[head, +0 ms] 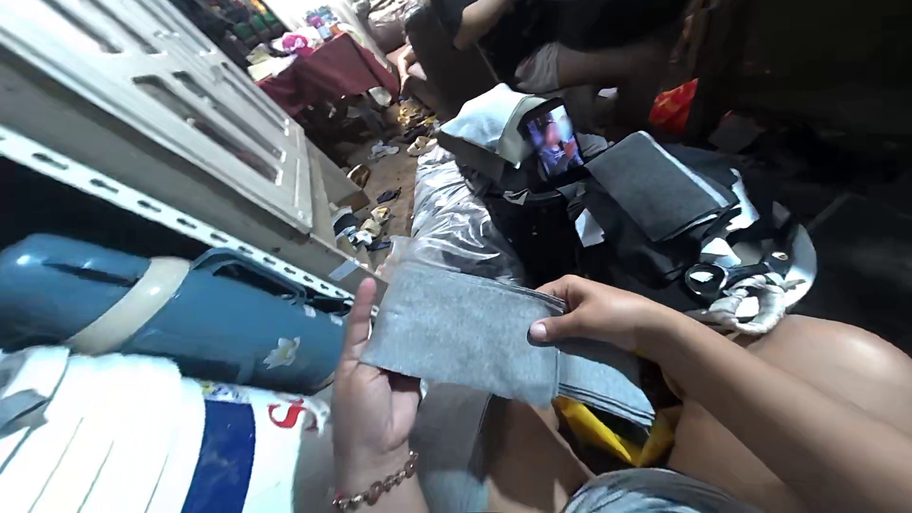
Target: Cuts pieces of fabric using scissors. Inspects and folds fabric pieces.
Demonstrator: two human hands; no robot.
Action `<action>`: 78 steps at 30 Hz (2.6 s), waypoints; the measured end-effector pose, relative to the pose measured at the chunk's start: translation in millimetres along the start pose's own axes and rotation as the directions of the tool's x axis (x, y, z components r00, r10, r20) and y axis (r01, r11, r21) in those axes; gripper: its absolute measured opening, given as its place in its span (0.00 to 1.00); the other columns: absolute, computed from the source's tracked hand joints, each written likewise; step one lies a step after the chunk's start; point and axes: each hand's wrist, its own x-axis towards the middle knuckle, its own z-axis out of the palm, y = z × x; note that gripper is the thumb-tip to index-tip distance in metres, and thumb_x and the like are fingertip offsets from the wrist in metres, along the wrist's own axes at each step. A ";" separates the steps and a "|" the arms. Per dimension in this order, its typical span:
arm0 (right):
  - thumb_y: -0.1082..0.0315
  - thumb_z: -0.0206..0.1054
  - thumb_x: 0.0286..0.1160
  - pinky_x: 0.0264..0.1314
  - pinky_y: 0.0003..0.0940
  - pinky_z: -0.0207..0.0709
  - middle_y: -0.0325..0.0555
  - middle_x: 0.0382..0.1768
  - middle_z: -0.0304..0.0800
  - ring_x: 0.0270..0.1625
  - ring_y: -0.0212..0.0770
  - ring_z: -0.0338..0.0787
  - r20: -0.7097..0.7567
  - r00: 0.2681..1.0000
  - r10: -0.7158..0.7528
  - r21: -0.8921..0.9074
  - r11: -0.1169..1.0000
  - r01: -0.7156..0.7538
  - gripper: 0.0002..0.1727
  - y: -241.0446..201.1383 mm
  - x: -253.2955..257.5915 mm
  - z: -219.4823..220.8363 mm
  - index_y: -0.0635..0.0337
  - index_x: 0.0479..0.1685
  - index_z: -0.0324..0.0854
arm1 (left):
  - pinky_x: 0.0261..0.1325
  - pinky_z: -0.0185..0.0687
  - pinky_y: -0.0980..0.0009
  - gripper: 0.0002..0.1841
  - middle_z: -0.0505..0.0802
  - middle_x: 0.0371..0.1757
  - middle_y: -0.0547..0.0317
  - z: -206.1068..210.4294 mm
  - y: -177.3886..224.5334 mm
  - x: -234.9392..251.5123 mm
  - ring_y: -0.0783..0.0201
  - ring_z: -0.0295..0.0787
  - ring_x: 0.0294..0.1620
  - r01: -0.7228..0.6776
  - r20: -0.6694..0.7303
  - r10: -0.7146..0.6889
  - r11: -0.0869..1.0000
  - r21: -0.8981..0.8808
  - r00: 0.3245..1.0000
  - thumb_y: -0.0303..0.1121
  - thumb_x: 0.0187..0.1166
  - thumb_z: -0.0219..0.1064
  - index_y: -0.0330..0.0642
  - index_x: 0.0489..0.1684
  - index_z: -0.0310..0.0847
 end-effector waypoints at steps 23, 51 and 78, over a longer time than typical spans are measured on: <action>0.67 0.70 0.80 0.42 0.27 0.83 0.41 0.30 0.86 0.32 0.29 0.86 0.157 0.901 0.403 -0.265 0.896 -0.355 0.10 70.8 96.4 29.1 0.68 0.42 0.80 | 0.41 0.91 0.74 0.22 0.84 0.69 0.43 -116.0 -25.5 -105.8 0.65 0.92 0.50 0.228 -0.341 -0.053 0.837 0.497 0.938 0.11 0.65 0.64 0.29 0.61 0.86; 0.61 0.68 0.81 0.70 0.57 0.76 0.62 0.53 0.89 0.60 0.57 0.88 -0.197 0.923 -0.332 -0.665 0.737 0.123 0.19 6.4 -0.8 15.1 0.69 0.58 0.84 | 0.50 0.87 0.77 0.04 0.95 0.34 0.76 -60.6 -14.6 35.2 0.85 0.90 0.39 -0.149 0.667 -0.525 0.716 0.682 0.528 0.29 0.67 0.77 0.41 0.35 0.91; 0.49 0.54 0.89 0.37 0.35 0.85 0.41 0.28 0.80 0.30 0.36 0.85 -0.762 0.263 0.592 0.612 0.524 0.593 0.16 34.0 -146.4 -72.5 0.52 0.42 0.73 | 0.59 0.90 0.74 0.12 0.98 0.47 0.73 42.8 -98.4 -27.7 0.77 0.94 0.50 0.186 0.557 -0.132 0.982 -0.042 0.820 0.34 0.68 0.79 0.61 0.48 0.94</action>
